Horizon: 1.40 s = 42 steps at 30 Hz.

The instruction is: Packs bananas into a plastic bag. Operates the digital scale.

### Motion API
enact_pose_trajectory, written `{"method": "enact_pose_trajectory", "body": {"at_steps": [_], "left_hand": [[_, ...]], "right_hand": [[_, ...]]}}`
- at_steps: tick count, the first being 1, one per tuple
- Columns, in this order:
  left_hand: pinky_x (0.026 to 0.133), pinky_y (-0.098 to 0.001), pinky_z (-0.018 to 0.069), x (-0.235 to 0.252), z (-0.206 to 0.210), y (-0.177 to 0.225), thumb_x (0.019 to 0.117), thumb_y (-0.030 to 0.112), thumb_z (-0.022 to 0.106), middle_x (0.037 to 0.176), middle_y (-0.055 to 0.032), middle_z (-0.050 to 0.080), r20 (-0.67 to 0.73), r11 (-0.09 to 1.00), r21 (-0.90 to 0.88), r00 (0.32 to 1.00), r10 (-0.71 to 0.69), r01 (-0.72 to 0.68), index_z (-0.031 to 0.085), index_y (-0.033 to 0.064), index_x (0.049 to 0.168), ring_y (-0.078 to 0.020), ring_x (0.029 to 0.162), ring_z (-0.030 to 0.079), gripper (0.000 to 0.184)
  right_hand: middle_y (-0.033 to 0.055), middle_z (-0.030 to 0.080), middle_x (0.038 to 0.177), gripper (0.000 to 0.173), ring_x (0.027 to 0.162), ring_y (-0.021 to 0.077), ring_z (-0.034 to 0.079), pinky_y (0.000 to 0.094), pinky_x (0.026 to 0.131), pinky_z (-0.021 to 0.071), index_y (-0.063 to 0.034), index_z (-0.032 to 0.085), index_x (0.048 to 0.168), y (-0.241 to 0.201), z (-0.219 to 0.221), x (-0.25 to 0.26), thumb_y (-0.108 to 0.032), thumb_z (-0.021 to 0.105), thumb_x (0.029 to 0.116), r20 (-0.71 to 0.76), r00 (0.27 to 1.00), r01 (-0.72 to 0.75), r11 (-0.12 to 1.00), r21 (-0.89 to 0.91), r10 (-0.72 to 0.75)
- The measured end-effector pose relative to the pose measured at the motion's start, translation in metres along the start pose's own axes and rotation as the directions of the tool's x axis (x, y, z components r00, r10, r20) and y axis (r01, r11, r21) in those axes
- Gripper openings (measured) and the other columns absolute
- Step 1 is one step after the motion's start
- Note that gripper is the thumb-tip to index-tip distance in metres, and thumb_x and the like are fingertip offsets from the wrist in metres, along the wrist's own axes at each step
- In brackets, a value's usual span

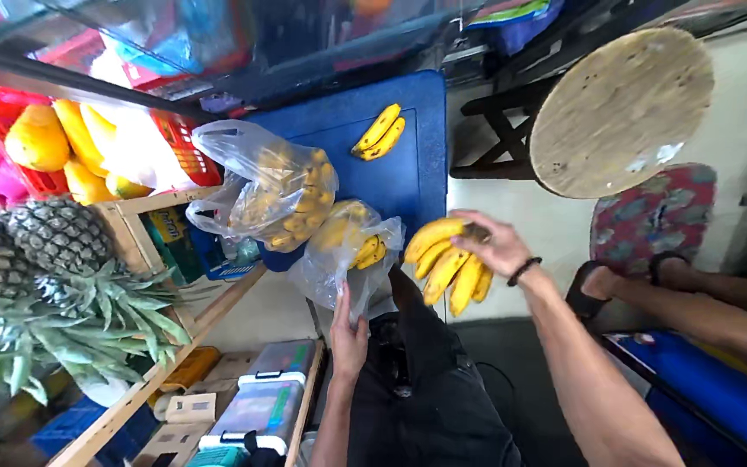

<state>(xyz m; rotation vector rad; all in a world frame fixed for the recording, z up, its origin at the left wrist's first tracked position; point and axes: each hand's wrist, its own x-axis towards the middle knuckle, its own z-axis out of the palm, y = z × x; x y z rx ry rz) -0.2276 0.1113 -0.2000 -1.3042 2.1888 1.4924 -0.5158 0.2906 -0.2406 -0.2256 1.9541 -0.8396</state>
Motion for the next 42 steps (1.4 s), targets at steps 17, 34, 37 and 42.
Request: {"method": "enact_pose_trajectory", "body": {"at_steps": [17, 34, 37, 42], "left_hand": [[0.113, -0.0362, 0.0455, -0.007, -0.006, 0.021, 0.0840, -0.009, 0.054, 0.164, -0.0217, 0.031, 0.017, 0.959, -0.283, 0.999, 0.027, -0.021, 0.037, -0.0040, 0.155, -0.0234, 0.146, 0.042, 0.073], [0.093, -0.0302, 0.0564, -0.009, -0.023, 0.035, 0.0880, -0.009, 0.054, 0.161, -0.0235, 0.034, -0.284, 0.958, -0.287, 0.957, -0.066, -0.019, 0.042, -0.0051, 0.151, -0.0199, 0.129, 0.057, 0.065], [0.105, -0.0360, 0.0506, -0.011, -0.018, 0.041, 0.0857, -0.004, 0.063, 0.160, -0.0225, 0.033, -0.397, 0.912, -0.400, 0.879, -0.263, 0.092, 0.024, 0.0022, 0.161, -0.0248, 0.136, 0.050, 0.085], [0.083, -0.0487, 0.0575, -0.008, -0.012, 0.058, 0.0881, -0.006, 0.071, 0.124, -0.0280, 0.055, -0.174, 0.485, -0.792, 0.624, -0.762, 0.371, 0.020, 0.0091, 0.156, -0.0335, 0.098, 0.064, 0.086]], "right_hand": [[0.0245, 0.058, 0.143, 0.049, 0.134, 0.0393, 0.054, 0.0577, 0.113, 0.0409, -0.0033, 0.049, 0.149, -0.082, 0.200, 0.088, -0.025, 0.057, 0.1054, 0.248, 0.961, -0.144, 0.986, 0.084, 0.119], [0.0270, 0.052, 0.144, 0.069, 0.140, 0.0516, 0.042, 0.0729, 0.118, 0.0194, -0.0118, 0.060, 0.140, -0.089, 0.086, 0.289, 0.003, 0.082, 0.0764, 0.439, 0.823, 0.552, 0.325, -0.767, -0.361], [0.0325, 0.047, 0.147, 0.077, 0.137, 0.0562, 0.041, 0.0771, 0.109, 0.0301, -0.0040, 0.052, 0.144, -0.077, 0.073, 0.255, -0.011, 0.088, 0.0753, 0.360, 0.906, 0.422, 0.475, -0.772, -0.220], [0.0222, 0.070, 0.102, 0.075, 0.092, 0.0422, 0.069, 0.0669, 0.079, 0.0549, -0.0057, 0.054, 0.134, -0.058, 0.054, 0.090, -0.038, 0.089, 0.0763, 0.381, 0.924, 0.124, 0.910, -0.394, 0.039]]}}
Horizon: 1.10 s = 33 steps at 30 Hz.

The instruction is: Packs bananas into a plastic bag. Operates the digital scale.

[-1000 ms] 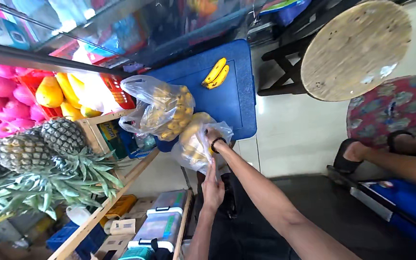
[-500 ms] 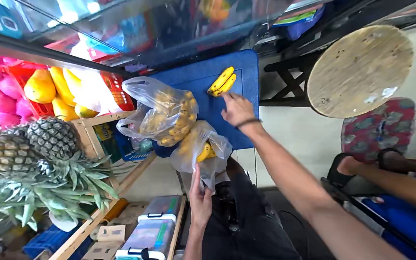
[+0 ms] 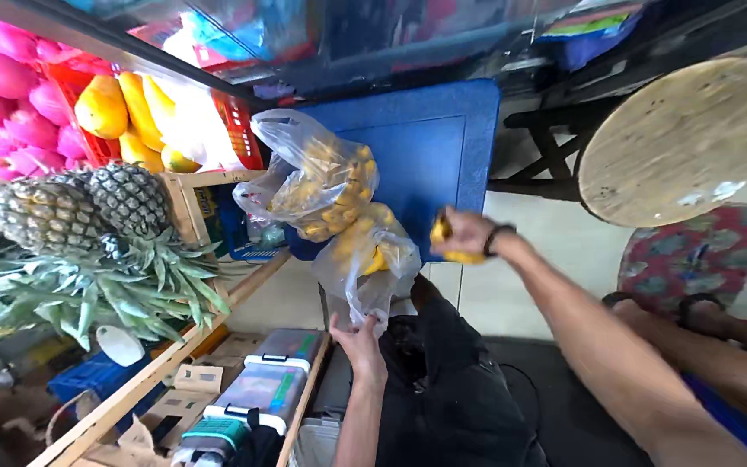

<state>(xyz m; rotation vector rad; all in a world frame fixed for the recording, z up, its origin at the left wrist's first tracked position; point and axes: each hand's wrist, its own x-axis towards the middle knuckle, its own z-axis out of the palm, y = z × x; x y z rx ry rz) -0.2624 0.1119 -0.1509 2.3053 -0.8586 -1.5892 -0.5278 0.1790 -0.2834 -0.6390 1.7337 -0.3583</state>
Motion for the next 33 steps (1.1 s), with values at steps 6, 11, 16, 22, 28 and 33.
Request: {"method": "enact_pose_trajectory", "body": {"at_steps": [6, 11, 16, 22, 28, 33], "left_hand": [[0.069, -0.0277, 0.0541, -0.008, -0.011, -0.008, 0.1046, 0.008, 0.053, 0.080, -0.0063, 0.063, 0.277, 0.953, 0.156, 0.938, 0.209, -0.259, 0.061, -0.0046, 0.113, -0.0114, 0.071, 0.061, 0.017], [0.077, -0.0313, 0.0589, -0.025, -0.007, -0.020, 0.1018, 0.002, 0.055, 0.093, -0.0145, 0.067, 0.277, 0.953, -0.011, 0.915, 0.295, -0.304, 0.035, -0.0040, 0.146, -0.0160, 0.080, 0.069, 0.050], [0.086, -0.0378, 0.0523, -0.019, -0.010, -0.002, 0.1031, 0.011, 0.052, 0.096, -0.0100, 0.065, 0.166, 0.978, -0.203, 0.986, -0.007, 0.041, 0.060, -0.0008, 0.108, -0.0187, 0.089, 0.061, 0.016], [0.074, -0.0312, 0.0569, 0.006, -0.034, 0.010, 0.1033, 0.009, 0.052, 0.073, -0.0039, 0.061, 0.427, 0.986, -0.032, 0.894, -0.133, 0.162, 0.061, -0.0001, 0.105, -0.0138, 0.068, 0.062, 0.012], [0.077, -0.0324, 0.0571, -0.009, -0.036, 0.008, 0.1051, 0.009, 0.052, 0.076, -0.0077, 0.065, 0.413, 0.990, -0.080, 0.908, -0.074, 0.117, 0.059, -0.0010, 0.108, -0.0164, 0.073, 0.066, 0.013], [0.081, -0.0347, 0.0560, -0.017, -0.036, 0.011, 0.1063, 0.009, 0.046, 0.081, -0.0072, 0.064, 0.379, 0.999, -0.036, 0.925, -0.017, 0.032, 0.055, -0.0002, 0.113, -0.0171, 0.077, 0.064, 0.014]], "right_hand": [[0.0278, 0.063, 0.126, 0.067, 0.120, 0.0424, 0.061, 0.0629, 0.102, 0.0459, 0.0041, 0.058, 0.133, -0.106, 0.085, -0.030, -0.041, 0.077, 0.0875, 0.308, 0.947, -0.124, 0.987, 0.104, 0.087], [0.0277, 0.055, 0.142, 0.060, 0.134, 0.0407, 0.053, 0.0555, 0.111, 0.0440, 0.0034, 0.053, 0.142, -0.179, 0.113, -0.005, -0.042, 0.059, 0.1025, 0.036, 0.936, -0.320, 0.802, 0.505, 0.351], [0.0268, 0.048, 0.151, 0.057, 0.143, 0.0387, 0.045, 0.0533, 0.117, 0.0386, 0.0013, 0.046, 0.150, -0.205, 0.138, 0.004, -0.037, 0.048, 0.1081, -0.125, 0.898, -0.269, 0.750, 0.604, 0.422], [0.0212, 0.070, 0.120, 0.037, 0.114, 0.0337, 0.067, 0.0524, 0.100, 0.0523, 0.0010, 0.066, 0.125, -0.160, 0.133, -0.051, -0.020, 0.070, 0.0950, -0.125, 0.859, -0.283, 0.663, 0.693, 0.497], [0.0282, 0.048, 0.147, 0.100, 0.135, 0.0454, 0.049, 0.0583, 0.106, 0.0445, -0.0055, 0.049, 0.147, -0.049, 0.178, -0.043, -0.048, 0.092, 0.0669, -0.572, 0.607, -0.330, 0.830, 0.450, 0.552], [0.0266, 0.062, 0.130, 0.031, 0.127, 0.0370, 0.056, 0.0472, 0.112, 0.0431, 0.0069, 0.065, 0.120, -0.004, 0.147, -0.031, -0.014, 0.051, 0.1026, -0.516, 0.807, 0.055, 0.832, 0.552, 0.289]]}}
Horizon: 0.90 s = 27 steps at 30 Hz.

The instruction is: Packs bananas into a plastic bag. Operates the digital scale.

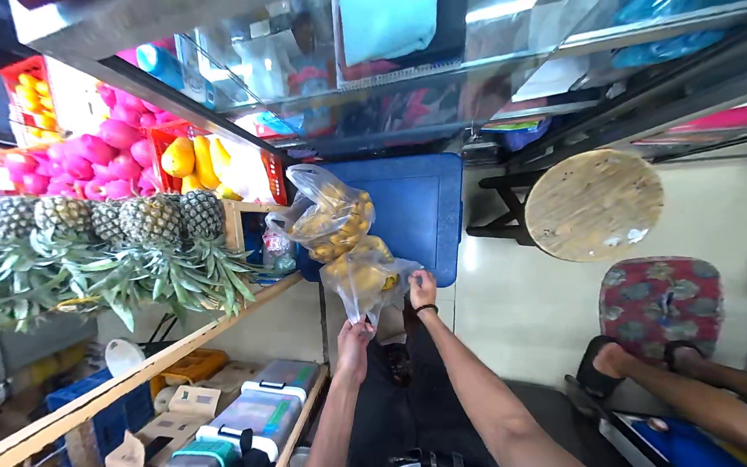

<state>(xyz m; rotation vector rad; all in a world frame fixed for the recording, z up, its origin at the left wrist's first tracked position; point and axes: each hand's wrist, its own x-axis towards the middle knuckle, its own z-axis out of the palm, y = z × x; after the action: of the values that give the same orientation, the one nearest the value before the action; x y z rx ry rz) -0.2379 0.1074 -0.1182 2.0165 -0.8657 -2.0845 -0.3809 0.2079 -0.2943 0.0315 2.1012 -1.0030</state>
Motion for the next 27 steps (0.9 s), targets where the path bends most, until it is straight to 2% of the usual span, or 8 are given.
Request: {"method": "enact_pose_trajectory", "body": {"at_steps": [2, 6, 11, 13, 16, 20, 23, 27], "left_hand": [[0.079, -0.0343, 0.0543, 0.000, 0.001, 0.002, 0.1057, 0.008, 0.044, 0.084, -0.0072, 0.062, -0.011, 1.000, 0.013, 1.000, 0.009, -0.009, 0.053, 0.0008, 0.115, -0.0170, 0.077, 0.062, 0.014], [0.075, -0.0332, 0.0544, -0.001, 0.004, 0.006, 0.1040, 0.006, 0.045, 0.084, -0.0082, 0.062, -0.011, 1.000, -0.014, 1.000, 0.001, -0.001, 0.051, 0.0022, 0.111, -0.0171, 0.076, 0.062, 0.010], [0.078, -0.0341, 0.0543, -0.001, 0.006, 0.014, 0.1029, 0.005, 0.047, 0.088, -0.0091, 0.062, -0.031, 1.000, -0.003, 0.999, -0.008, 0.008, 0.052, 0.0016, 0.110, -0.0183, 0.080, 0.063, 0.010], [0.078, -0.0339, 0.0542, 0.000, 0.004, 0.015, 0.1035, 0.006, 0.045, 0.088, -0.0093, 0.062, -0.032, 1.000, -0.011, 0.999, -0.011, 0.010, 0.052, 0.0014, 0.110, -0.0184, 0.079, 0.062, 0.010], [0.078, -0.0341, 0.0563, -0.001, 0.015, 0.016, 0.1072, 0.011, 0.042, 0.092, -0.0122, 0.065, 0.010, 1.000, -0.016, 1.000, 0.019, -0.019, 0.049, -0.0016, 0.120, -0.0191, 0.080, 0.066, 0.019], [0.102, -0.0435, 0.0502, -0.023, 0.034, 0.025, 0.1082, 0.023, 0.045, 0.137, -0.0217, 0.057, 0.097, 0.968, 0.211, 0.988, 0.118, -0.137, 0.030, 0.0007, 0.155, -0.0267, 0.118, 0.061, 0.054], [0.116, -0.0521, 0.0407, -0.045, 0.039, 0.042, 0.1044, 0.039, 0.054, 0.157, -0.0233, 0.040, 0.181, 0.888, 0.424, 0.978, 0.106, -0.175, 0.005, 0.0081, 0.164, -0.0316, 0.142, 0.046, 0.083], [0.116, -0.0531, 0.0403, -0.070, 0.022, 0.089, 0.1038, 0.046, 0.052, 0.143, -0.0263, 0.056, 0.425, 0.675, 0.642, 0.902, 0.080, -0.363, 0.015, 0.0009, 0.162, -0.0333, 0.133, 0.056, 0.082]], "right_hand": [[0.0265, 0.061, 0.130, 0.034, 0.123, 0.0339, 0.059, 0.0439, 0.107, 0.0482, 0.0084, 0.058, 0.125, 0.000, -0.014, 0.004, -0.011, 0.059, 0.0968, 0.090, 0.990, 0.108, 0.993, 0.045, -0.111], [0.0281, 0.032, 0.161, 0.120, 0.147, 0.0470, 0.035, 0.0595, 0.116, 0.0366, -0.0057, 0.027, 0.161, -0.006, -0.023, 0.016, -0.035, 0.094, 0.0657, 0.007, 1.000, 0.007, 0.942, -0.334, -0.005], [0.0249, 0.061, 0.138, 0.042, 0.134, 0.0393, 0.055, 0.0569, 0.114, 0.0399, 0.0015, 0.064, 0.132, -0.017, -0.026, 0.051, -0.029, 0.060, 0.1028, 0.269, 0.927, -0.175, 0.937, -0.301, 0.260], [0.0242, 0.067, 0.125, 0.044, 0.120, 0.0328, 0.063, 0.0502, 0.107, 0.0463, 0.0062, 0.066, 0.123, -0.022, -0.033, 0.030, -0.031, 0.064, 0.1009, 0.381, 0.879, -0.265, 0.958, -0.110, 0.287], [0.0149, 0.072, 0.102, 0.025, 0.094, 0.0170, 0.068, 0.0356, 0.091, 0.0545, 0.0080, 0.069, 0.107, -0.028, -0.033, -0.011, -0.015, 0.063, 0.0981, 0.530, 0.846, -0.080, 0.970, 0.228, -0.055], [0.0208, 0.060, 0.140, 0.060, 0.132, 0.0241, 0.056, 0.0391, 0.115, 0.0431, 0.0066, 0.055, 0.139, -0.054, -0.025, -0.063, -0.005, 0.076, 0.0841, 0.774, 0.574, 0.177, 0.963, 0.201, -0.267], [0.0207, 0.062, 0.136, 0.059, 0.128, 0.0218, 0.059, 0.0363, 0.113, 0.0451, 0.0069, 0.056, 0.138, -0.088, -0.022, -0.105, -0.010, 0.079, 0.0860, 0.709, 0.669, 0.201, 0.973, 0.116, -0.223], [0.0252, 0.065, 0.128, 0.039, 0.122, 0.0227, 0.061, 0.0334, 0.111, 0.0461, 0.0138, 0.058, 0.131, -0.115, -0.011, -0.130, -0.008, 0.060, 0.0991, 0.542, 0.780, 0.278, 0.950, 0.145, -0.311]]}}
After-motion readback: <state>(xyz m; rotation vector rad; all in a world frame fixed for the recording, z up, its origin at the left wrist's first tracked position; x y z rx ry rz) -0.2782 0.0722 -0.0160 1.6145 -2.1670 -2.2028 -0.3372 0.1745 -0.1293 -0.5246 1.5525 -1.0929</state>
